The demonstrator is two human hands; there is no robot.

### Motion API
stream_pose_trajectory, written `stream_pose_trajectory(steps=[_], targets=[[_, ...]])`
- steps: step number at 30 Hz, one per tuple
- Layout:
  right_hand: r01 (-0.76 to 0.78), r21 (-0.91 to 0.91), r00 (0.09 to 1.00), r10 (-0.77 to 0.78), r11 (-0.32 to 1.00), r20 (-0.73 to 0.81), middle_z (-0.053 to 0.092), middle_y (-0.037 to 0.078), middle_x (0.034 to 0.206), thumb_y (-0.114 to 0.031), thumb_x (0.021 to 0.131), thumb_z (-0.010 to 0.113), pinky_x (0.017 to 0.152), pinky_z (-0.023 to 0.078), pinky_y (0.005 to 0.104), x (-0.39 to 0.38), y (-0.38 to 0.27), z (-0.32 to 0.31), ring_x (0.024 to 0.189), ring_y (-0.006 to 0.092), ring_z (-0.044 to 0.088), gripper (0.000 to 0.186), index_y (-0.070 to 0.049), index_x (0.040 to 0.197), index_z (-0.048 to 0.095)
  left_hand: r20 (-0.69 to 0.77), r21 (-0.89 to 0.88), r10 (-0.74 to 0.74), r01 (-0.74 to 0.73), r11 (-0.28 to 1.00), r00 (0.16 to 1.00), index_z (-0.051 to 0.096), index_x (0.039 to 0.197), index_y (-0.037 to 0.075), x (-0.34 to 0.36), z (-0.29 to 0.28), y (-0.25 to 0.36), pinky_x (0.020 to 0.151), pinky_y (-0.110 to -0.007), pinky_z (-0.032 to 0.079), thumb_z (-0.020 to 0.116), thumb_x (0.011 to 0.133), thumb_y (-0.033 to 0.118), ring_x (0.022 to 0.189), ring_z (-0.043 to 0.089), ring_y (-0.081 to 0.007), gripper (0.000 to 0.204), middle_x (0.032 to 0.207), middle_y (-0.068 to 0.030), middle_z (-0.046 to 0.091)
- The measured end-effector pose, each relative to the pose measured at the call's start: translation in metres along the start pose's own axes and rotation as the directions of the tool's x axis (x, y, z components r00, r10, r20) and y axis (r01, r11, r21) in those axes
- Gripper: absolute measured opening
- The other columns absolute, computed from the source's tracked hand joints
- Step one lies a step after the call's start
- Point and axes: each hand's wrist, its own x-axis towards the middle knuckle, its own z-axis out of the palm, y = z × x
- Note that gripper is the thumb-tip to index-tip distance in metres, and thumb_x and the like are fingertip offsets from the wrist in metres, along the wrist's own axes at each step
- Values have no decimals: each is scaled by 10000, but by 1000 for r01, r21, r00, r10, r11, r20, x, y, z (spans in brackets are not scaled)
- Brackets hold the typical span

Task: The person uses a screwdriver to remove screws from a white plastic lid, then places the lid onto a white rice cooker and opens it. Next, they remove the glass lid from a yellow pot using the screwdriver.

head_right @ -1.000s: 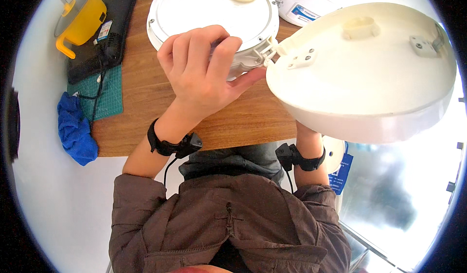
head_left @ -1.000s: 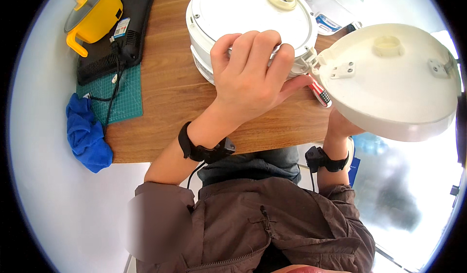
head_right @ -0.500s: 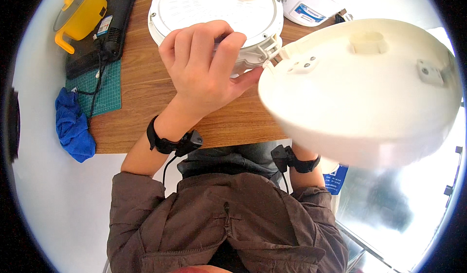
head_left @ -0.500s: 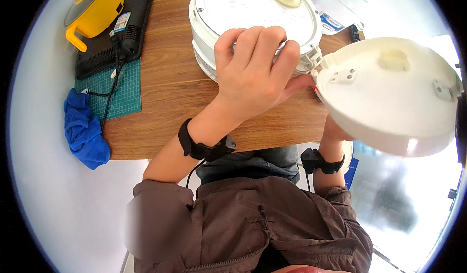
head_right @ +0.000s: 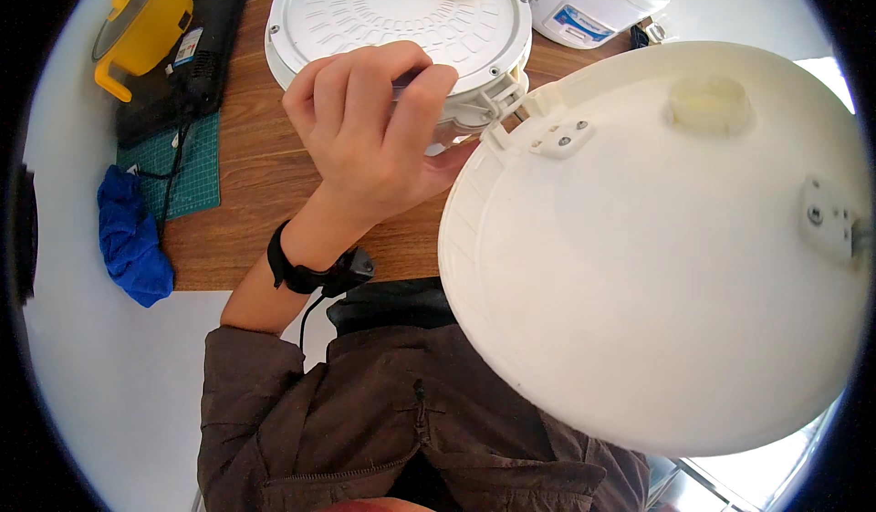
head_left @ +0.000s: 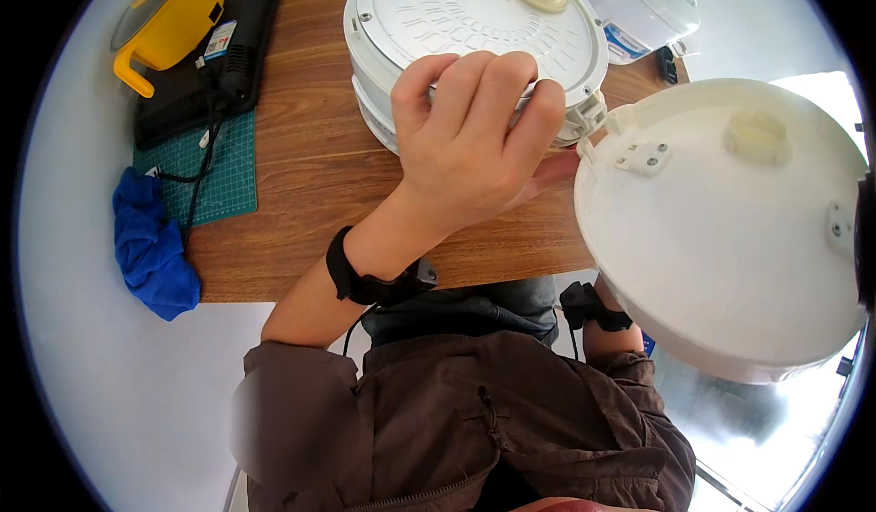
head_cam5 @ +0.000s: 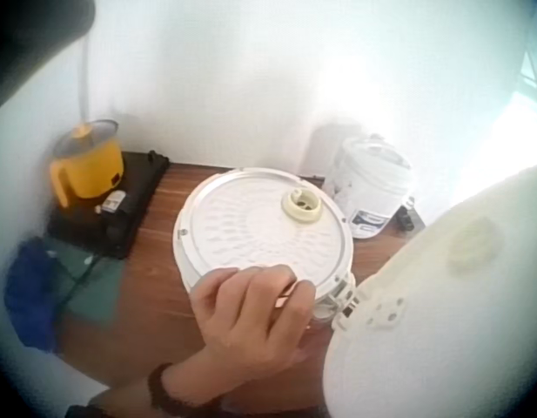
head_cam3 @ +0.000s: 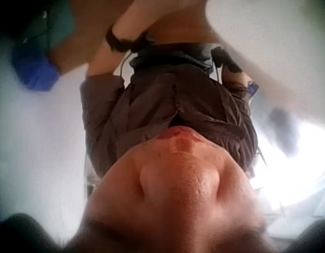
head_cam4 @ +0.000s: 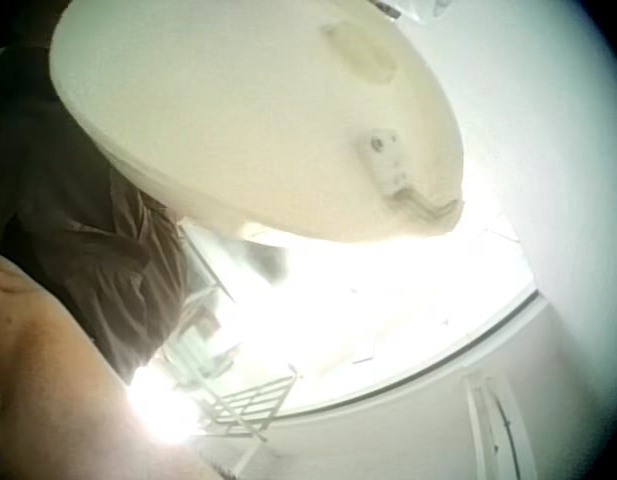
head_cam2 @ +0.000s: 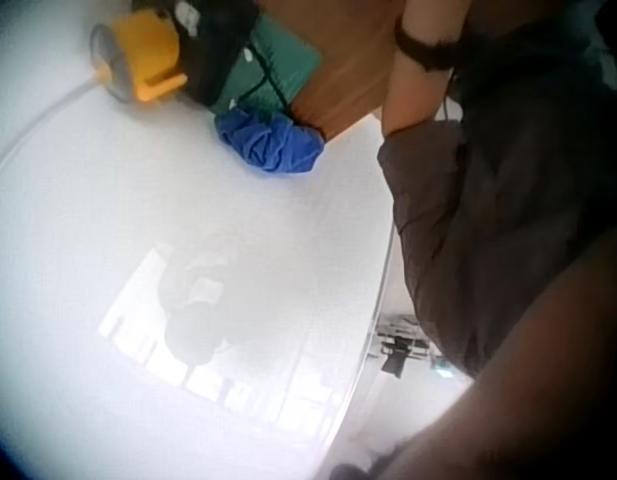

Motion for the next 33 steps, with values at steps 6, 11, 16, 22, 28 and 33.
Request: stream_pose_trajectory(steps=[6, 11, 16, 22, 28, 33], targets=[[-21, 63, 1000, 20, 998, 20, 610, 130, 1194, -104, 974, 688, 932, 486, 315, 17, -10, 11, 1063, 177, 604, 708, 52, 1550, 308, -4, 8, 6, -6, 1000, 1000, 660, 984, 141, -5, 0, 2, 922, -418, 359, 723, 815, 569, 926, 569, -205, 465, 986, 3, 622], [-53, 115, 994, 41, 992, 101, 611, 126, 1178, -103, 982, 681, 928, 482, 307, 56, -35, 27, 1051, 167, 602, 721, 53, 1566, 291, -54, -8, -21, 20, 1000, 998, 656, 1011, 114, -13, -3, 8, 978, -425, 393, 676, 877, 521, 953, 610, -213, 429, 1003, -22, 624], [-61, -75, 974, 76, 995, 214, 654, 77, 1052, -62, 975, 674, 824, 502, 241, 91, -34, 41, 947, 116, 618, 672, 37, 1559, 357, -155, -148, -39, 16, 989, 987, 605, 1094, 70, -20, 2, 2, 1068, -520, 348, 741, 842, 580, 1068, 576, -308, 585, 1138, -105, 588], [8, -198, 927, 67, 980, 368, 650, 30, 1042, -133, 1012, 606, 815, 482, 254, 119, -28, 76, 880, 92, 568, 468, -81, 1475, 563, -367, -432, -224, 48, 901, 903, 465, 1249, 5, -27, 10, -26, 1093, -572, 284, 679, 912, 392, 1258, 418, -332, 556, 1348, -226, 422], [98, -242, 829, 56, 965, 557, 611, 8, 906, -203, 1005, 592, 724, 429, 273, 129, -32, 93, 770, 109, 506, 413, -93, 1401, 640, -267, -512, -357, 182, 839, 895, 298, 1464, -82, -18, 3, -64, 1154, -502, 303, 422, 1048, 233, 1372, 360, -334, 536, 1468, -242, 337], [-60, -241, 686, 215, 969, 695, 625, 248, 1197, -212, 987, 574, 944, 491, 436, 144, -62, 94, 1095, 394, 627, 468, 50, 1375, 564, -113, -594, -389, 251, 764, 914, 254, 1564, -1, -21, 4, -81, 1200, -455, 296, 350, 1097, 315, 1466, 341, -293, 572, 1579, -195, 333]])
